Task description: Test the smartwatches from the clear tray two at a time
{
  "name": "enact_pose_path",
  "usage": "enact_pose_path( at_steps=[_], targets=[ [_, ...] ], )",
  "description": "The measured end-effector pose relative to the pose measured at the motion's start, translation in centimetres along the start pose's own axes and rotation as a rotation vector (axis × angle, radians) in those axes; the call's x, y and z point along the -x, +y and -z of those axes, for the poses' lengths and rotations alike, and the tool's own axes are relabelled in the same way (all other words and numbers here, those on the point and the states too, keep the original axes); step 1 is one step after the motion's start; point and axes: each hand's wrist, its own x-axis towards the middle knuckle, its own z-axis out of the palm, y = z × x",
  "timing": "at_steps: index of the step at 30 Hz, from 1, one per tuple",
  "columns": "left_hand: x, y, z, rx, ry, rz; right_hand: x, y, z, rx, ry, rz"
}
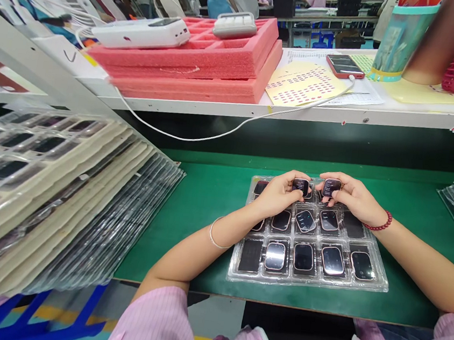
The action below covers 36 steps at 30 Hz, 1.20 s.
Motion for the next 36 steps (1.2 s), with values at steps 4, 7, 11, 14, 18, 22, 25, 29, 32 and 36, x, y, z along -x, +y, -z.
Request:
enact_pose_path(
  at_steps=[4,7,11,14,18,22,25,29,32,36],
  targets=[
    [-0.04,-0.01,-0.06,0.003,0.007,0.003,-0.08,0.14,0.01,0.027,0.001,-0.015],
    [-0.01,0.1,-0.09,0.008,0.014,0.005,-0.11,0.17,-0.01,0.034,-0.001,-0.015],
    [0.06,0.27,-0.12,0.009,0.017,0.018,-0.13,0.15,-0.04,0.028,0.006,-0.02],
    [0.08,0.29,-0.15,0.009,0.018,0.027,-0.12,0.15,-0.05,0.03,0.009,-0.022],
    [0.08,0.23,-0.13,0.017,0.02,0.025,-0.13,0.17,-0.03,0.025,0.0,-0.023],
    [0.07,0.17,-0.09,0.027,0.017,0.021,-0.15,0.15,-0.05,0.021,-0.002,-0.026],
    [0.02,0.03,-0.09,0.037,0.013,0.013,-0.15,0.14,-0.08,0.024,0.002,-0.029],
    [-0.05,-0.21,-0.1,0.048,0.013,0.002,-0.15,0.12,-0.09,0.027,0.004,-0.031],
    [-0.05,-0.27,-0.07,0.049,0.009,0.006,-0.17,0.14,-0.09,0.026,0.006,-0.023],
    [-0.01,-0.19,-0.06,0.043,0.009,0.001,-0.18,0.21,-0.07,0.036,-0.002,-0.019]
  ],
)
